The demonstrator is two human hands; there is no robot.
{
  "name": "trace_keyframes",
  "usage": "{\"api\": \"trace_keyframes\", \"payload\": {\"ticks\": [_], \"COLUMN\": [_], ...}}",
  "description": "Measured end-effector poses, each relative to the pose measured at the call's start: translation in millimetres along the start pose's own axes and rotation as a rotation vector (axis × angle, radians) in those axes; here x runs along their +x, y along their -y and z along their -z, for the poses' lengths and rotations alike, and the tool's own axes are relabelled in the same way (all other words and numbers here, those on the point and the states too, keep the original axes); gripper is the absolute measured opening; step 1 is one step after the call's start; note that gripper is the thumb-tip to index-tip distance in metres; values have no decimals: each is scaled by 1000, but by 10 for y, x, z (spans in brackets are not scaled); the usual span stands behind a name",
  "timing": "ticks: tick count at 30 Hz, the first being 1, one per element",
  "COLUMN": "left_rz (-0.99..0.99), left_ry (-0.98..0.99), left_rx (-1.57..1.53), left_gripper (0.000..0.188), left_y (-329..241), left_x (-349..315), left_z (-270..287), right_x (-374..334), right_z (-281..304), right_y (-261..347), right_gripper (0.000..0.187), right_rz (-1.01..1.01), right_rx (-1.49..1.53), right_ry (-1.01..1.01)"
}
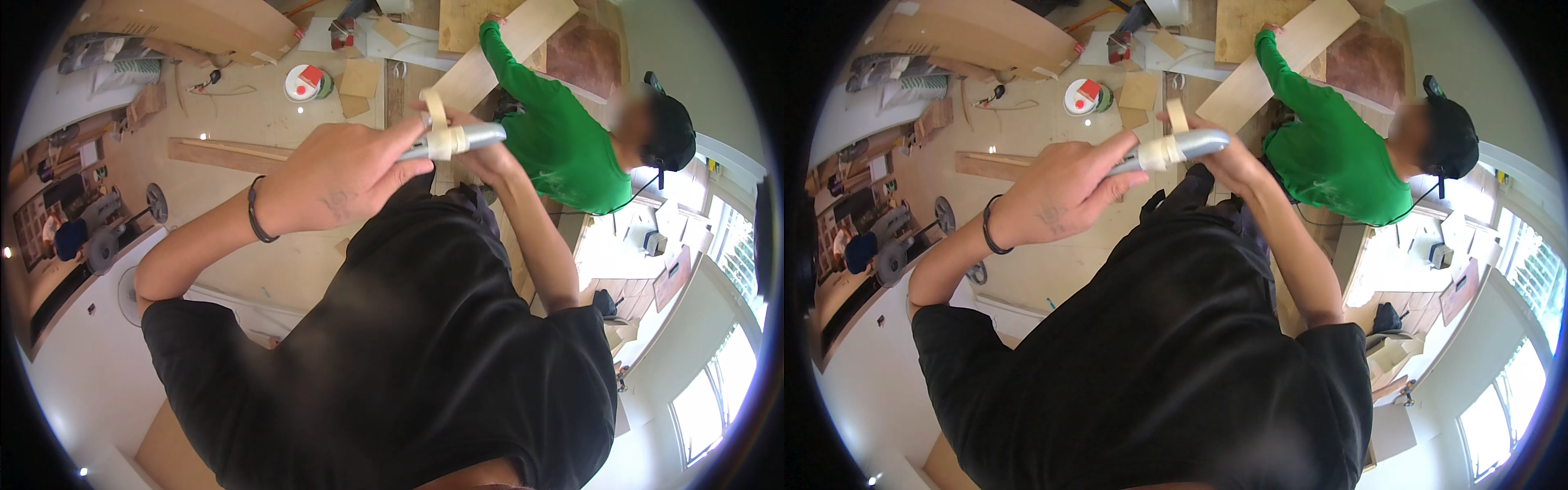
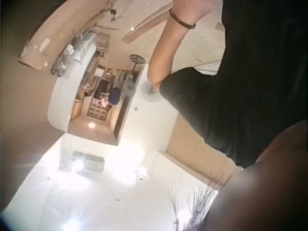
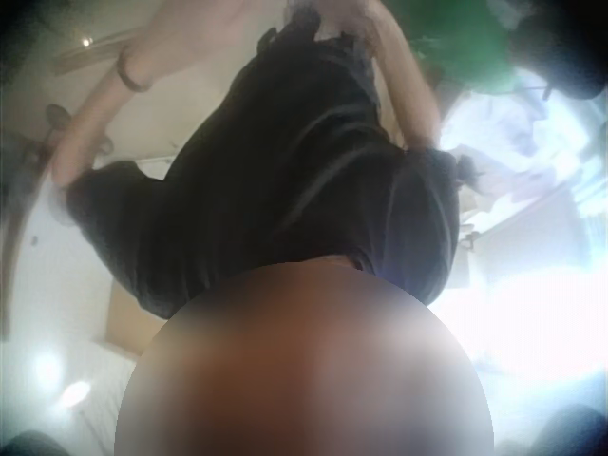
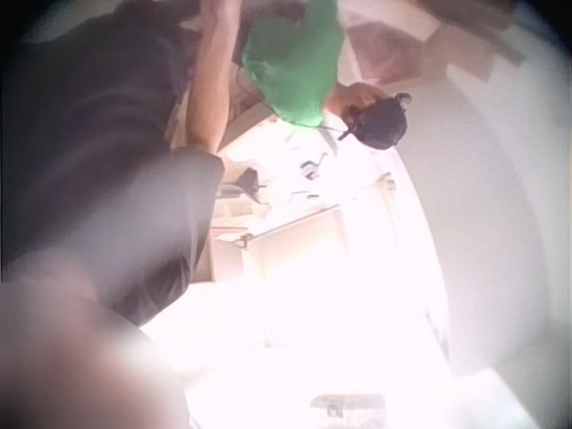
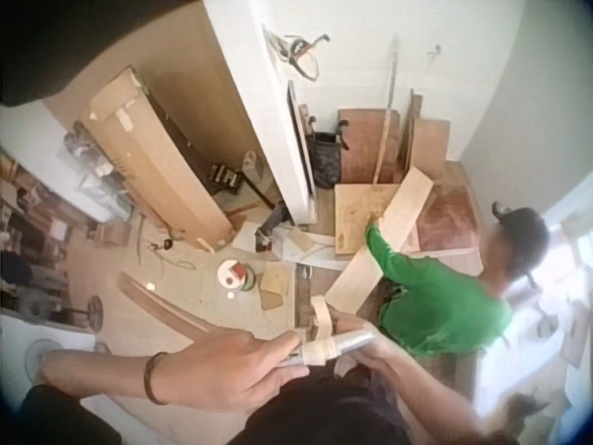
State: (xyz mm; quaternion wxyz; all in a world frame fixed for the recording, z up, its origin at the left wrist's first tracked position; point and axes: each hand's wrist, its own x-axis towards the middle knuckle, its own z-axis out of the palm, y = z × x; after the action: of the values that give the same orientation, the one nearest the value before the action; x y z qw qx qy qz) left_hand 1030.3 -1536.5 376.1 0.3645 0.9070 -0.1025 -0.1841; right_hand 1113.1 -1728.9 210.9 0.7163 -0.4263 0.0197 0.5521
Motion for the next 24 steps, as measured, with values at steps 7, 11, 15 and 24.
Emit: {"api": "trace_keyframes", "payload": {"ticks": [7,11,15,24], "left_rz": [-49,11,131,408], "left_ry": [167,212,242,6], "left_rx": [70,114,70,-14], "left_gripper": [25,25,26,41], "left_y": [34,243,504,953], "left_x": [82,91,111,288], "left_z": [-200,-175,-75,-10], "right_x": [461,516,264,-790], "right_z": [-54,-428,-753,-1105], "right_y": [724,1071,1328,1060], "right_gripper": [47,39,40,35], "right_rz": [233,154,275,453], "right_rx": [-437,-292,-493,-664], "right_ry": [77,96,24,-166]}}
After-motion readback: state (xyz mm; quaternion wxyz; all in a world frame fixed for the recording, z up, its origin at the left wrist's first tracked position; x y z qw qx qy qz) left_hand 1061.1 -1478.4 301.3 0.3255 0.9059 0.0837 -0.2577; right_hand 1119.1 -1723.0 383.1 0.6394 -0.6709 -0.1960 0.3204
